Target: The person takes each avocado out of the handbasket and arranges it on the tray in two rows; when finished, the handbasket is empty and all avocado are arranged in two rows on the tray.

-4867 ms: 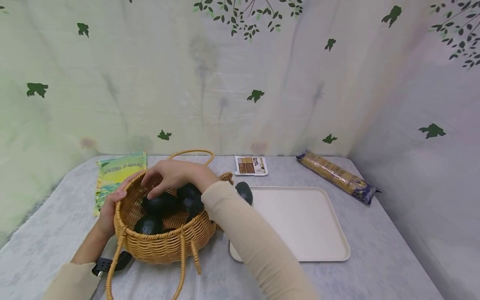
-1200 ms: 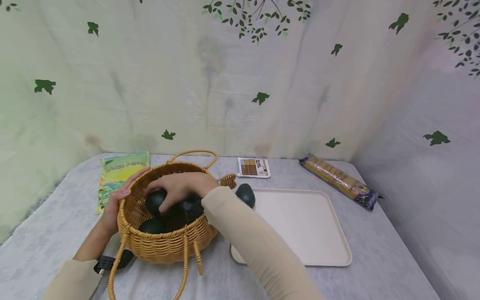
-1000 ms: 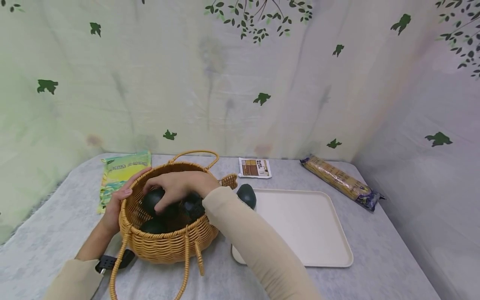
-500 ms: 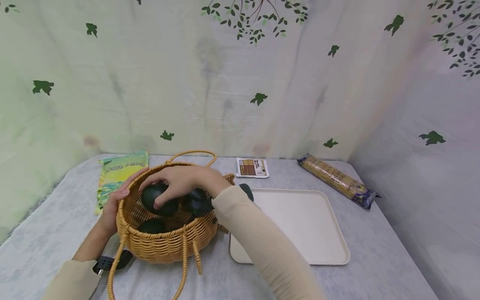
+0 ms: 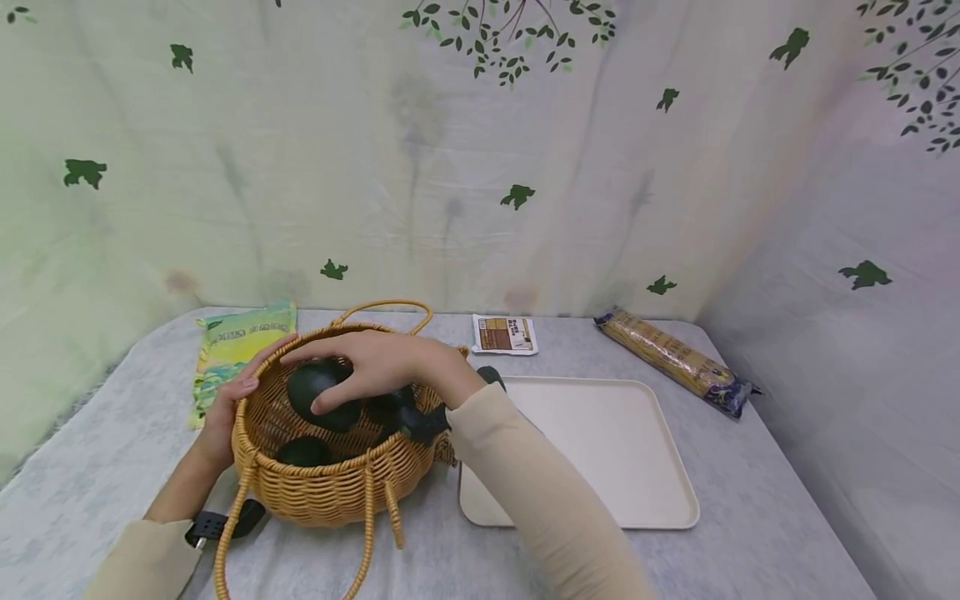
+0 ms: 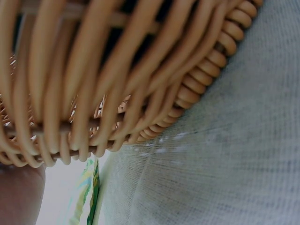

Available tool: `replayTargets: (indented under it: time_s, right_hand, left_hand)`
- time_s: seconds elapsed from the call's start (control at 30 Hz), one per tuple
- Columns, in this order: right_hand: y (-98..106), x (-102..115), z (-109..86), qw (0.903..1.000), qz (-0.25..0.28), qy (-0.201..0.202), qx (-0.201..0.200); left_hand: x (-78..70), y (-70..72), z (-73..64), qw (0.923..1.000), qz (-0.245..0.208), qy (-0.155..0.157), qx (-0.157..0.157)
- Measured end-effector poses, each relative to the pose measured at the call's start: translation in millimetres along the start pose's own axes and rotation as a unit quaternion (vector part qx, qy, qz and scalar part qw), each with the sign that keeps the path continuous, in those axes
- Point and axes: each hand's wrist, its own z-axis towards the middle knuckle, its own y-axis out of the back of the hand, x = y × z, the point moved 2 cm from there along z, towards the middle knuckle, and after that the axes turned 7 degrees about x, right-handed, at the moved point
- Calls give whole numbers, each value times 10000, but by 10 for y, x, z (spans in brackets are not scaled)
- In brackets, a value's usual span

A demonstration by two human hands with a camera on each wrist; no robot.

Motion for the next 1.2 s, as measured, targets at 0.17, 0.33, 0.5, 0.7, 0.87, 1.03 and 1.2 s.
replayTargets:
  time_s: [0.17, 0.33, 0.5, 0.7, 0.87, 1.03, 1.2]
  right_hand:
    - [-35, -24, -89, 9997, 157, 52, -152]
    - [-97, -98, -169, 9991, 320, 63, -277]
    - [-142, -122, -236, 9976, 438, 279, -467]
    - [-186, -125, -323, 9940, 616, 454, -787]
    - [-218, -104, -415, 9908, 721, 401, -1076]
    - [-277, -95, -512, 9856, 897, 407, -1375]
    - [-326, -82, -598, 9794, 1128, 321, -1642]
  left_hand:
    - [9, 8, -2, 10000, 9, 54, -49]
    - [23, 17, -7, 9999, 41, 96, -90]
    - [31, 20, -12, 9998, 89, 119, -153]
    - [22, 22, -12, 9995, 90, 190, -218]
    - [13, 19, 4, 9996, 69, 177, -196]
    - [5, 6, 10, 9998, 44, 146, -161]
    - [7, 1, 1, 9996, 55, 194, -220]
